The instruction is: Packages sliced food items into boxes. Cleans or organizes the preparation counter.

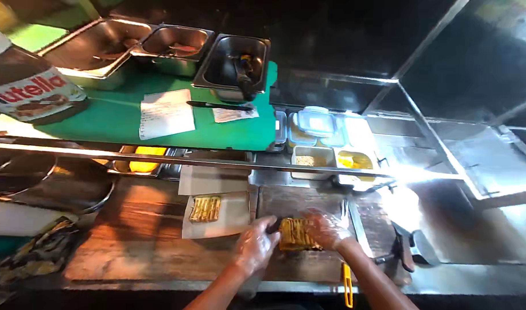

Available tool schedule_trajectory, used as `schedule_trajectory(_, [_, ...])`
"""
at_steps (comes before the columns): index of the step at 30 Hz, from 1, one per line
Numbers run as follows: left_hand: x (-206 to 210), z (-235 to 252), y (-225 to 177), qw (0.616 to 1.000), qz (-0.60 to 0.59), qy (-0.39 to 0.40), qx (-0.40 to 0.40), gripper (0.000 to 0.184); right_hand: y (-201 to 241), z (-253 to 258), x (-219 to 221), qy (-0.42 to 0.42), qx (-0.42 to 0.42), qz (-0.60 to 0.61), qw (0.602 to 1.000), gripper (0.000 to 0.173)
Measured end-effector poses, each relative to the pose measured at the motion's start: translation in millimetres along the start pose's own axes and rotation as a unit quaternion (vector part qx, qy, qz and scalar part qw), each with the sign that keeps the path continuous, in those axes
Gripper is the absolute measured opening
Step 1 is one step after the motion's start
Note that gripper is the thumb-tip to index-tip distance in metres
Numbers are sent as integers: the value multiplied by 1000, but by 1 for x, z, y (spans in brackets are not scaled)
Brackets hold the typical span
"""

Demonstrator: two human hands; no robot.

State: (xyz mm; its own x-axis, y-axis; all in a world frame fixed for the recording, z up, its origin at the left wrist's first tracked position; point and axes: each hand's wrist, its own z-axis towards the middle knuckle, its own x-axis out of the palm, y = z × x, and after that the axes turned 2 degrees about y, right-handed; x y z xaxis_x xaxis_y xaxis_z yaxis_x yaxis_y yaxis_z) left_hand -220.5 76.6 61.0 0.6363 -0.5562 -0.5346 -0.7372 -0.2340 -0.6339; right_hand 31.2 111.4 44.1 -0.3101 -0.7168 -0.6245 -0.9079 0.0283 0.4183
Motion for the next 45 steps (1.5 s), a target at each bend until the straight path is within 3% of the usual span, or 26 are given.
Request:
schedule_trajectory(2, [23,36,-30,996,54,53,-41,72,10,12,4,46,-30,-20,998,56])
schedule_trajectory(6, [50,51,-55,983,163,57,-63,46,1,21,19,41,-53,23,997,44])
schedule_trajectory(9, [49,36,-55,992,93,-9,-87,35,-21,25,26,7,-85,92,992,34])
schedule_trajectory(11, [48,19,-39,993,-17,-100,-66,37,-35,19,24,-15,-115,154,981,31])
schedule_trajectory(13, [40,-3,-25,962,-166,-214,-39,38,-49,14,16,-15,-135,222,966,31])
schedule_trajectory(16, [9,-34,0,867,-360,-342,-45,33,-66,16,19,-15,-145,289,946,29])
schedule_trajectory(18, [-22,-42,31,819,-414,-387,-89,30,-69,18,19,-22,-149,327,933,28])
schedule_trajectory(20, [-48,-37,65,802,-422,-390,-163,32,-74,19,23,-27,-144,382,913,27])
schedule_trajectory(24, [-72,-8,94,865,-302,-299,-267,38,-54,2,17,-36,-115,486,866,25])
schedule_trajectory(27, [-88,6,98,919,-40,-211,-331,46,-30,-3,14,-58,-124,492,860,25])
schedule_trajectory(32, [-103,-5,117,945,86,-171,-264,48,36,-1,11,-99,-135,472,866,25])
schedule_trajectory(34, [-115,-15,106,960,144,-107,-217,41,76,8,10,-110,-139,463,869,24])
schedule_trajectory(36, [-119,-18,105,967,200,-25,-157,34,121,27,8,-107,-138,414,893,22])
schedule_trajectory(39, [-122,-17,121,965,212,38,-149,37,196,68,-2,-137,-153,242,948,20])
schedule_trajectory(43, [-137,-35,137,979,174,40,-103,48,290,144,-18,-66,-64,-11,996,36])
schedule_trajectory(45, [-140,-44,153,989,127,-18,-72,46,309,185,-11,-26,-43,-69,996,38])
